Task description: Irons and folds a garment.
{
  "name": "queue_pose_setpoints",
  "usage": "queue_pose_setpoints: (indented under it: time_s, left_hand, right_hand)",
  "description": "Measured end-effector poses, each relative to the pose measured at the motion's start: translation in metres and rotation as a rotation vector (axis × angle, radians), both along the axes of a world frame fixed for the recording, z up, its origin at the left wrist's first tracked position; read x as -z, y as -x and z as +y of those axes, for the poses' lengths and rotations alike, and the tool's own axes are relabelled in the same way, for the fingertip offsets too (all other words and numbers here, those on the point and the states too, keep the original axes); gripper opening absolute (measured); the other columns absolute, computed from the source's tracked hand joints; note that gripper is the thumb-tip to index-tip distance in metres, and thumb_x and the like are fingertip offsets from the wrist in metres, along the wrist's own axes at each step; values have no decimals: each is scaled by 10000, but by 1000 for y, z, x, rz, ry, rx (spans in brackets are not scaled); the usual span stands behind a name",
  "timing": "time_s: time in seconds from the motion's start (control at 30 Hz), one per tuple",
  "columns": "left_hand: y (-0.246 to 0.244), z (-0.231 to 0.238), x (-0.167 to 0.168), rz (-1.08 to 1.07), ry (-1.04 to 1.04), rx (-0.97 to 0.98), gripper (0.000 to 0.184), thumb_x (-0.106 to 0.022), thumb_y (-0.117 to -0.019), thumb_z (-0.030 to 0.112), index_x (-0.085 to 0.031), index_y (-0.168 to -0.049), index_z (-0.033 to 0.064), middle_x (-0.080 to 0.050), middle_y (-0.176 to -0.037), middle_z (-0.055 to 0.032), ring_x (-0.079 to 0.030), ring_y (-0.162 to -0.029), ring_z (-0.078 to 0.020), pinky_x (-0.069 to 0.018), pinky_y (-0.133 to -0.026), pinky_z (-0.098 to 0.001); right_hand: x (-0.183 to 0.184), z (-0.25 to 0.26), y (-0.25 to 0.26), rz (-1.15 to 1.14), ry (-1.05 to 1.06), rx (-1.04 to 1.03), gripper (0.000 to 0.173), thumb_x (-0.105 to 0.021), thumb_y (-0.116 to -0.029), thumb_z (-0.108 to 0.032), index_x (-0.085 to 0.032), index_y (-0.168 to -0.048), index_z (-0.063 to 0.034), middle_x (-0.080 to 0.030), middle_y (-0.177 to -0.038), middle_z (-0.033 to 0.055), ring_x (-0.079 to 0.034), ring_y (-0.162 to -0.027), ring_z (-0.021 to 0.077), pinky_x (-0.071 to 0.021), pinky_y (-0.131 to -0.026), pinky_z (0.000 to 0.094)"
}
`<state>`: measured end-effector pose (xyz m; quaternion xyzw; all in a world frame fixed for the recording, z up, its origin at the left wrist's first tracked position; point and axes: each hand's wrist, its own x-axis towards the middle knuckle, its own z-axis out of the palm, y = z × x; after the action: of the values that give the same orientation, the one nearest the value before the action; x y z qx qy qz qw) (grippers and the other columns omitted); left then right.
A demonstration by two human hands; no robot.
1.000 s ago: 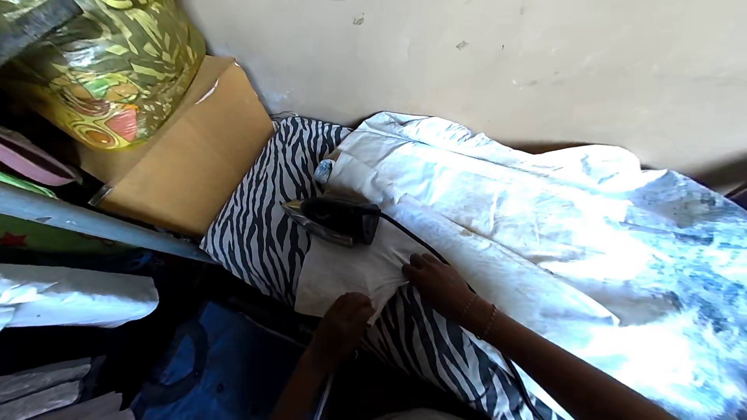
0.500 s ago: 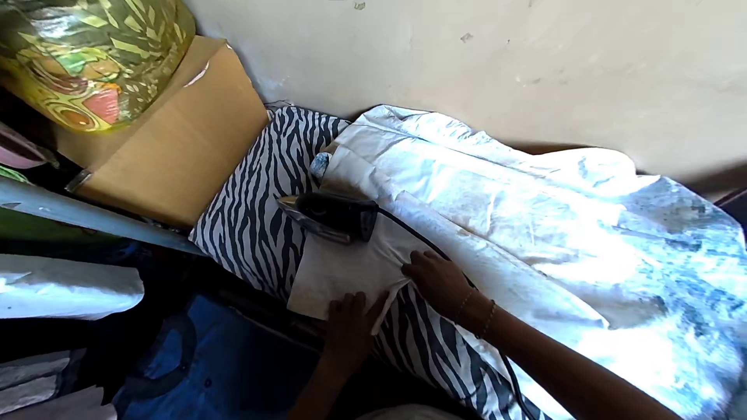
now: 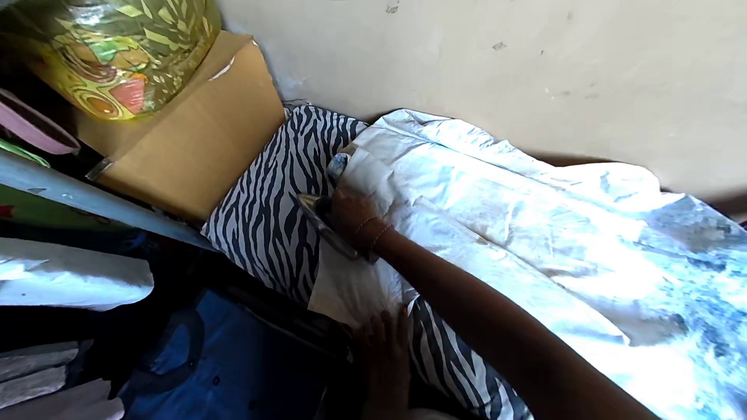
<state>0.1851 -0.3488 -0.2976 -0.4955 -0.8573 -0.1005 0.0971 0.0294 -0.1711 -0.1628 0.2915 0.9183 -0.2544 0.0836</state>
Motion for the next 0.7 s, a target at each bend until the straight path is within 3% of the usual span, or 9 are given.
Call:
queue_pose_setpoints:
  time_s: [0.07,0.13,0.2,0.27,0.33,0.43,0.53,0.7]
  left_hand:
    - [-16,-7,0,-9,10,26,513,-766,-777,48,-720,-1279,141,-688,-1294,-118,-676,-1134,-357,-488,-943,-606]
    - [-19,-25,-10,-146,-16,143,426,-713,-832,74,-719,-1258,80,-701,-1267,-117,-683,-1126,-315,-501,-953,-534]
    - [1,-50,-28,-535,-139,269,313,-692,-844,68,-782,-1144,81,-750,-1097,-113,-714,-1001,-281,-542,-889,-470]
    - [41,-75,-50,-780,-217,144,274,-646,-903,69,-759,-1143,2,-727,-1111,-192,-702,-1052,-329,-560,-953,-463]
    - [100,-90,-55,-768,-322,-42,325,-553,-970,65,-661,-1238,-84,-676,-1191,-252,-673,-1098,-346,-547,-967,-459]
    - [183,-86,-49,-795,-384,-170,345,-458,-1047,133,-591,-1287,-76,-668,-1195,-220,-702,-1001,-263,-596,-850,-428]
    - [208,-71,-53,-923,-346,-204,316,-481,-1055,135,-607,-1279,-48,-699,-1154,-181,-729,-927,-218,-613,-797,-390]
    - [224,-58,-53,-828,-453,-212,327,-503,-1029,164,-617,-1245,-53,-701,-1074,-155,-695,-858,-137,-589,-750,-312]
  right_hand:
    - [0,-20,-14,-46,75,69,424,-518,-1085,-304,-501,-1353,24,-685,-1113,270,-689,-1050,446,-554,-860,593]
    - [-5,-35,-43,-177,112,96,460,-430,-1115,-329,-454,-1429,6,-668,-1185,260,-668,-1127,429,-534,-924,570]
    - [-7,-42,-78,-297,86,158,495,-388,-1124,-353,-412,-1474,-4,-666,-1182,266,-677,-1109,441,-543,-910,574]
    - [-9,-40,-102,-384,13,179,502,-383,-1124,-381,-425,-1448,0,-673,-1142,267,-691,-1067,446,-549,-877,560]
    - [-15,-33,-111,-407,33,133,509,-410,-1119,-392,-435,-1431,9,-663,-1164,273,-679,-1098,445,-539,-903,555]
    - [-11,-21,-130,-271,150,91,565,-517,-1079,-425,-467,-1482,-31,-672,-1180,269,-663,-1108,452,-515,-942,598]
    - [-9,-49,-141,-313,207,163,561,-457,-1100,-429,-428,-1482,-19,-691,-1098,263,-691,-1029,455,-534,-895,608]
    - [-3,-98,-98,-250,197,243,484,-434,-1114,-357,-471,-1431,6,-688,-1101,266,-708,-1011,440,-571,-835,566]
